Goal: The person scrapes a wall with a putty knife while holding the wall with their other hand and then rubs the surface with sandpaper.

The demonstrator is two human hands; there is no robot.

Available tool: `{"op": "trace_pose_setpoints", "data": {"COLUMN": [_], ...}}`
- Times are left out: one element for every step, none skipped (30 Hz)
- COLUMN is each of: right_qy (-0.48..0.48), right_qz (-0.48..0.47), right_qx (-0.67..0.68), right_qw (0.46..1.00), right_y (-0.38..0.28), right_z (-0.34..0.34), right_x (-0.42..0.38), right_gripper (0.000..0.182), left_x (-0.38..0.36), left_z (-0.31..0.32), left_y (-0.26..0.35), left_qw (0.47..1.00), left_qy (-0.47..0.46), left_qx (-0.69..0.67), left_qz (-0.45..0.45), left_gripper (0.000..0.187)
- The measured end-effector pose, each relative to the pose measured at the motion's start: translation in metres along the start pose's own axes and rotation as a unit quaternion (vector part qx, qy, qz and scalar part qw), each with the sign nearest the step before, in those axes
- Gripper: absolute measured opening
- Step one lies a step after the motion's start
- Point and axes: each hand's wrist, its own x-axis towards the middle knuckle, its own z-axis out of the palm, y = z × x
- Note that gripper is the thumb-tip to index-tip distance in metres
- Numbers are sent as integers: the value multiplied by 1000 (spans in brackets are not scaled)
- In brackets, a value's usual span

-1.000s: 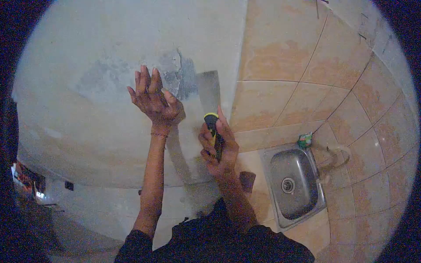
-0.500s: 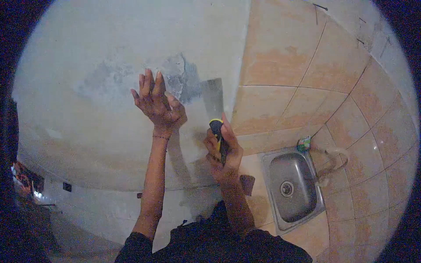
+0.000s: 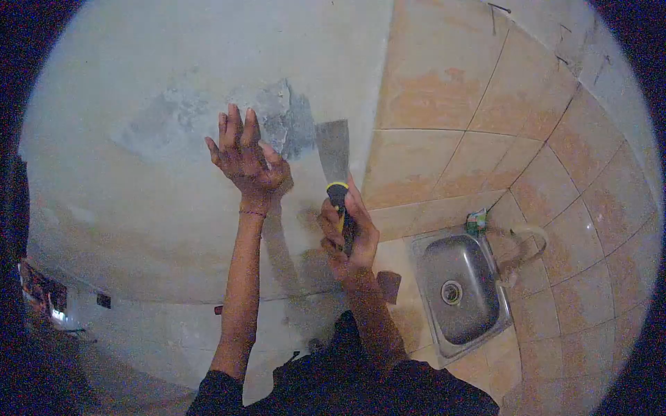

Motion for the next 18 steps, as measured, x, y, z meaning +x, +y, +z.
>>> {"op": "trace_pose_setpoints", "data": {"right_qy": [2,2,2,3,5,-2,-8,-16,-23,-31,-40,-40,-40,-40,-22,-4,13,4], "right_qz": [7,17,15,14,11,16,19,20,15,9,3,-2,-8,-14,-9,-4,2,3], "right_qx": [7,12,-3,-18,-30,-18,-4,11,10,10,8,-2,-11,-21,-26,-30,-34,-22], "right_qw": [1000,1000,1000,1000,999,1000,1000,1000,1000,999,999,999,999,999,999,1000,999,1000], "right_y": [-1,-2,-4,-8,-10,-10,-8,-6,-4,-1,0,2,3,3,1,0,0,0], "right_z": [-5,-7,-3,5,9,7,2,-3,-8,-12,-14,-13,-8,-3,1,7,9,8], "right_x": [-3,-3,-3,-4,-5,-3,-2,-1,0,2,5,7,10,11,8,2,-1,0], "right_gripper": [63,63,63,62,62,62,62,62,62,63,63,64,64,65,65,66,67,67], "left_x": [-1,-1,-1,-1,-1,0,0,0,-1,-1,0,0,1,2,1,1,1,2], "left_z": [-1,-1,-2,-2,-3,-3,-4,-3,-3,-2,-1,-1,-1,-2,-1,0,0,0], "left_y": [-1,-2,-2,-1,-1,-1,-2,-2,-2,-3,-3,-3,-2,-1,-2,-2,-2,-3], "left_qw": [1000,1000,1000,1000,1000,1000,1000,1000,1000,1000,1000,1000,1000,1000,999,999,999,999], "left_qy": [-1,-1,-4,-9,-16,-18,-22,-25,-26,-25,-23,-22,-21,-19,-20,-21,-22,-18], "left_qx": [0,1,4,7,9,10,11,10,11,12,13,14,15,15,22,29,36,27], "left_qz": [0,-2,-4,-5,-5,-7,-8,-6,-5,-2,0,3,6,10,11,13,14,16], "left_gripper": [63,63,63,64,64,65,65,66,66,67,67,65,64,62,62,61,60,62]}}
